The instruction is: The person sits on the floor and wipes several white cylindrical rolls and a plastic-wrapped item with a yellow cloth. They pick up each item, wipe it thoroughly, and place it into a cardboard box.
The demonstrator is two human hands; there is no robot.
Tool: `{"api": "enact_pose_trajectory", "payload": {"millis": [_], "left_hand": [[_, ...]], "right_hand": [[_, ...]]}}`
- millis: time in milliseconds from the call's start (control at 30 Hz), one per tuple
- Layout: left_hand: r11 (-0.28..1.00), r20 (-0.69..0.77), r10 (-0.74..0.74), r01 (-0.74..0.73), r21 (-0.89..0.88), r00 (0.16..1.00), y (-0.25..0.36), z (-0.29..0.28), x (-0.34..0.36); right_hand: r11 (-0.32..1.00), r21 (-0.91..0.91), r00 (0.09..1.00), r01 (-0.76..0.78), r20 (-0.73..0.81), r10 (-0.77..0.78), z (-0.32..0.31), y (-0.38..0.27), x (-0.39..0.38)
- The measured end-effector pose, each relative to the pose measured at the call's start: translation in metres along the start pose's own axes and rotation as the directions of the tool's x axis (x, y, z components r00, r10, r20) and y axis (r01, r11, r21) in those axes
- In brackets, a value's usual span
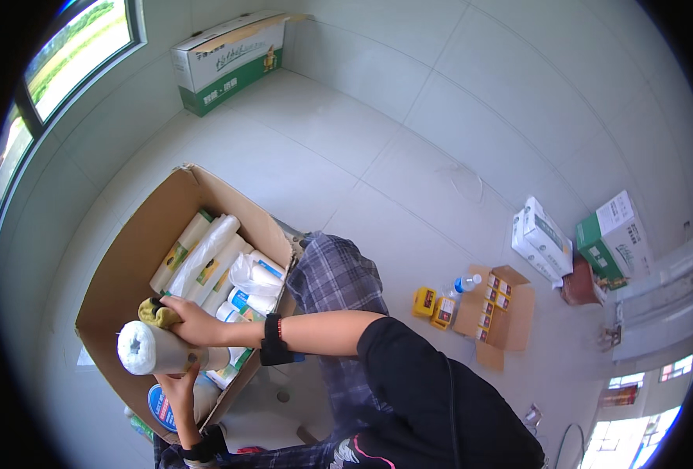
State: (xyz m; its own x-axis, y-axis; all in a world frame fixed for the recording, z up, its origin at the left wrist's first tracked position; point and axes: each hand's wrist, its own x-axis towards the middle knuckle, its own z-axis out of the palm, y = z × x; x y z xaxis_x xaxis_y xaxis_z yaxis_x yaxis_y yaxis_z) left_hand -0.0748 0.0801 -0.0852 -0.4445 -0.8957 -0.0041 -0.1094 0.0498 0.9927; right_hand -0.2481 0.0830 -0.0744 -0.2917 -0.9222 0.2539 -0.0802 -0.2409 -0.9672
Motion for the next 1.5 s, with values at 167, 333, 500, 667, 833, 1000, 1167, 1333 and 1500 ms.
{"api": "enact_pose_trajectory", "payload": {"millis": [167, 333, 500, 667, 833, 1000, 1167, 1333, 1500], "left_hand": [[0.988, 0.056, -0.125, 0.12, 0.094, 0.991, -0.012, -0.011, 0.007], [0.998, 0.013, 0.036, -0.036, 0.05, 0.999, -0.002, -0.006, 0.013], [0.982, 0.007, 0.104, -0.103, 0.155, 0.995, 0.002, -0.02, 0.011], [0.963, -0.002, 0.23, -0.228, 0.144, 0.973, 0.015, -0.012, 0.003], [0.941, -0.069, 0.336, -0.332, 0.064, 0.939, 0.021, -0.013, 0.006], [0.865, -0.047, 0.467, -0.446, 0.229, 0.883, 0.042, -0.011, 0.01], [0.813, -0.024, 0.528, -0.497, 0.304, 0.849, 0.052, -0.014, 0.021], [0.894, -0.134, 0.443, -0.424, 0.146, 0.887, 0.061, -0.008, 0.026], [0.915, -0.092, 0.389, -0.373, 0.156, 0.916, 0.068, -0.015, 0.028]], "right_hand": [[0.999, -0.033, 1.0, 0.016, 0.003, -0.016, 0.003, 0.009, -0.006], [0.985, -0.169, 0.999, 0.028, -0.018, -0.032, -0.004, 0.018, 0.001], [0.935, 0.291, 0.968, -0.2, -0.086, 0.234, -0.033, -0.032, 0.038], [0.755, 0.605, 0.944, -0.253, -0.014, 0.328, -0.042, -0.05, 0.032], [0.788, 0.54, 0.953, -0.295, 0.104, 0.286, -0.038, -0.056, 0.024], [0.832, 0.457, 0.948, -0.315, 0.107, 0.3, -0.026, -0.06, 0.024], [0.844, 0.484, 0.971, -0.23, 0.053, 0.234, -0.029, -0.074, 0.037], [0.949, 0.31, 0.998, -0.054, -0.025, 0.065, -0.026, -0.092, 0.056], [0.983, 0.182, 0.993, 0.006, 0.112, -0.026, -0.015, -0.108, 0.066]]}}
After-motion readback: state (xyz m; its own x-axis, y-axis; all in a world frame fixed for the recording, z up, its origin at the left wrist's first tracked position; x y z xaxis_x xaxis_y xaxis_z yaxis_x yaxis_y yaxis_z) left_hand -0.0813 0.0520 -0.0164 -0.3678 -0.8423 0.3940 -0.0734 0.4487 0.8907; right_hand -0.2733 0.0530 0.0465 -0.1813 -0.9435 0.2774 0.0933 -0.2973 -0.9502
